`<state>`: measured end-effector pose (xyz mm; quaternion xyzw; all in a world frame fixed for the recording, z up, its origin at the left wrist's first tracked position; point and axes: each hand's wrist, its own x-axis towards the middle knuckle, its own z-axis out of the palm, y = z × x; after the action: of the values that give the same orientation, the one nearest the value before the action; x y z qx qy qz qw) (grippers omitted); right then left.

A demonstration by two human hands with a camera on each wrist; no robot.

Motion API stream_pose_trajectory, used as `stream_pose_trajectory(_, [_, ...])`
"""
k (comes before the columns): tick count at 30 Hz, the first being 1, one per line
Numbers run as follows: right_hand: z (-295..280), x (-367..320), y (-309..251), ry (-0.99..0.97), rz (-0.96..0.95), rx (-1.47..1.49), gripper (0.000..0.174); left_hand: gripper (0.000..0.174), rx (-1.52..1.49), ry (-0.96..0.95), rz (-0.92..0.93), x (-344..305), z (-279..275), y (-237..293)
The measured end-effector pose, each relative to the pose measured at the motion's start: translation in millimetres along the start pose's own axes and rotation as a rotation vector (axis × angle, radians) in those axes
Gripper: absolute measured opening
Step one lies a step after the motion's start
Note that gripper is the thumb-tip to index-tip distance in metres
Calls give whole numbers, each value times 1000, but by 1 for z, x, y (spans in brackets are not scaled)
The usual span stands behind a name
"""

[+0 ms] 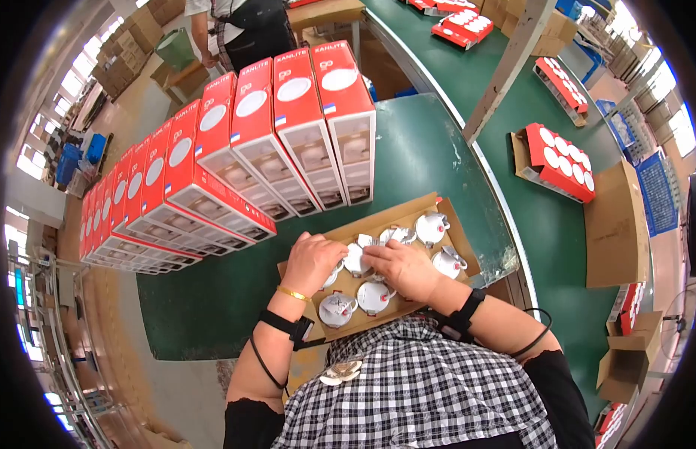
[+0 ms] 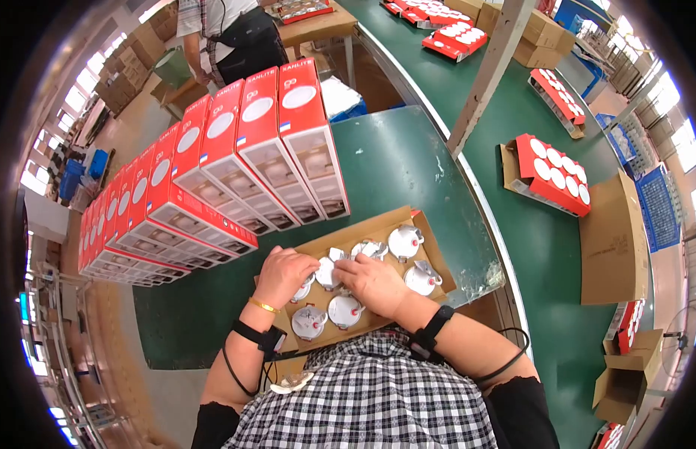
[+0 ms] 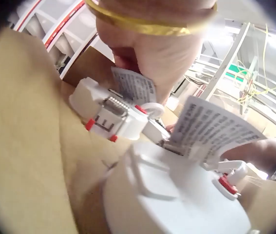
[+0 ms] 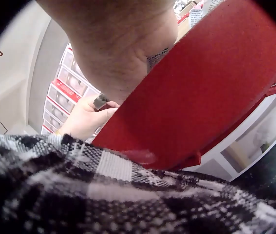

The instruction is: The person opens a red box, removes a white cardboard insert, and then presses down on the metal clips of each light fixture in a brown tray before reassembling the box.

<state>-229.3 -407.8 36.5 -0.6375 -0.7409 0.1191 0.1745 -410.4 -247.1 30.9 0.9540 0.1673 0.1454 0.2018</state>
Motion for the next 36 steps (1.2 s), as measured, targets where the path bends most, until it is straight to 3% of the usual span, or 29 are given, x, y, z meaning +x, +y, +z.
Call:
stream_pose_trajectory(4, [-15,-4,2,13,-19,47,38,7,-49,95,12,-1,-17,27])
stream_pose_trajectory(6, [-28,-13,3,-2,-136,112,44,7,-91,-42,-27,-16,-19,39])
stream_pose_trajectory(7, [-33,-22,1,-68,-134,129,46,6,-117,-55,75,-23,-16,38])
stream_pose_trajectory(11, [-23,-44,1,-144,-143,154,47,8,-179,-122,34,-40,-5,40])
stream_pose_trajectory(13, [-27,-45,-7,-108,-91,188,36,9,-210,-129,-20,-43,-3,42])
stream_pose_trajectory(15, [-22,-48,-9,-89,-93,200,37,9,-220,-132,-25,-45,-4,44])
stream_pose_trajectory(17, [-27,-48,-6,-66,-96,195,37,9,-231,-122,-19,-36,-8,46])
stream_pose_trajectory(20, [-38,-44,-1,7,41,245,43,7,-229,48,-30,-12,-28,54])
stream_pose_trajectory(22, [-38,-35,5,-13,150,79,45,7,-196,112,-35,18,-40,57])
stream_pose_trajectory(27, [-34,-26,23,34,155,-74,37,7,-120,-105,-44,60,11,34])
stream_pose_trajectory(31, [-27,-33,31,19,142,-102,27,7,-78,-122,-37,59,26,35])
stream_pose_trajectory(36, [-40,-42,34,56,106,14,30,6,-109,-64,-12,52,17,47])
